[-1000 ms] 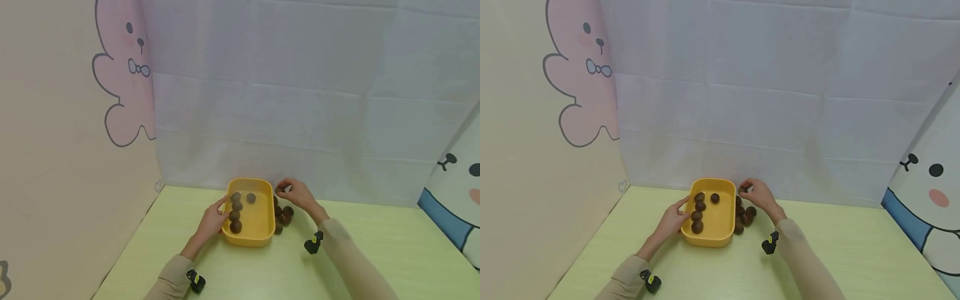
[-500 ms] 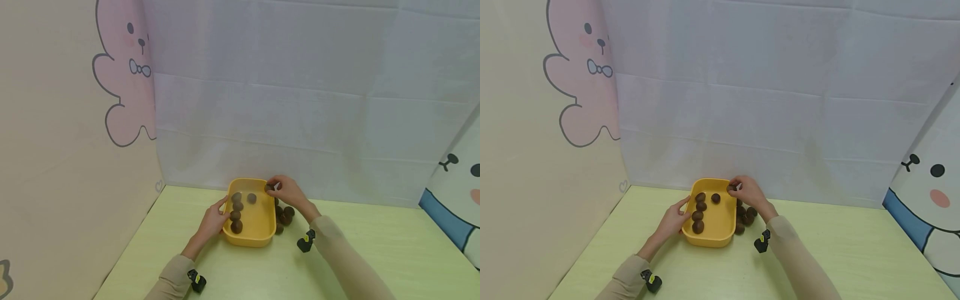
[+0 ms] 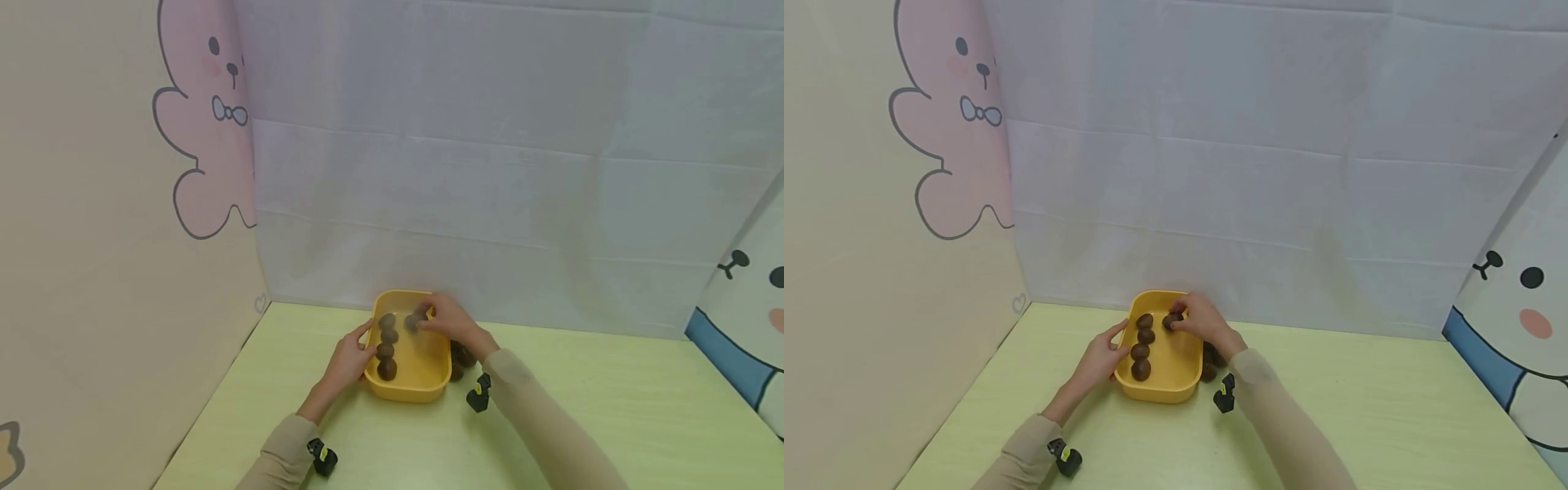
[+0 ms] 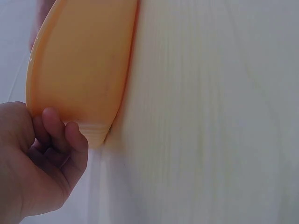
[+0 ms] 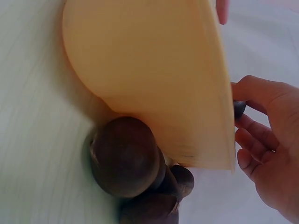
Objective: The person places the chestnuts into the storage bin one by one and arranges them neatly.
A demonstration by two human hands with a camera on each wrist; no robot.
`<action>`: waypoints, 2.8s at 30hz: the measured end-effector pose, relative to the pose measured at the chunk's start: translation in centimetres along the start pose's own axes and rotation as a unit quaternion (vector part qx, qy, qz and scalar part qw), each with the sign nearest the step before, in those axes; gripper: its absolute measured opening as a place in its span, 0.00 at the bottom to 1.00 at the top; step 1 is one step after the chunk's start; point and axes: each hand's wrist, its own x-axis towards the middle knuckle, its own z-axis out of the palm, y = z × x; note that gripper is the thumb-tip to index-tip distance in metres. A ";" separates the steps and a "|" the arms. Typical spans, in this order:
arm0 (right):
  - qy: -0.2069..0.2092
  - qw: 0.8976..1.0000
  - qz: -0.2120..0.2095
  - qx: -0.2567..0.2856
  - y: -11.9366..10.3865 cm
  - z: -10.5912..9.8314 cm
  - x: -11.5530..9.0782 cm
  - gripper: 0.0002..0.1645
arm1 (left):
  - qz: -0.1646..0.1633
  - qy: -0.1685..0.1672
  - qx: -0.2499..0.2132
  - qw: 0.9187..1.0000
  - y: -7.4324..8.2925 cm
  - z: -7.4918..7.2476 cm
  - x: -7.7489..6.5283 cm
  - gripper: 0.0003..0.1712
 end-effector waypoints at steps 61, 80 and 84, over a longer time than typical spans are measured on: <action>0.010 0.999 0.041 0.013 4.9 -2.6 -9.4 0.12 | 0.009 0.006 -0.008 1.000 -0.2 0.1 -0.1 0.39; -0.026 0.998 0.013 -0.047 4.8 -1.9 -10.1 0.21 | 0.014 0.003 -0.006 1.000 -0.4 0.1 0.1 0.39; -0.013 0.999 0.023 -0.039 4.5 -2.5 -10.0 0.20 | 0.015 0.004 -0.004 1.000 -0.2 0.1 0.1 0.39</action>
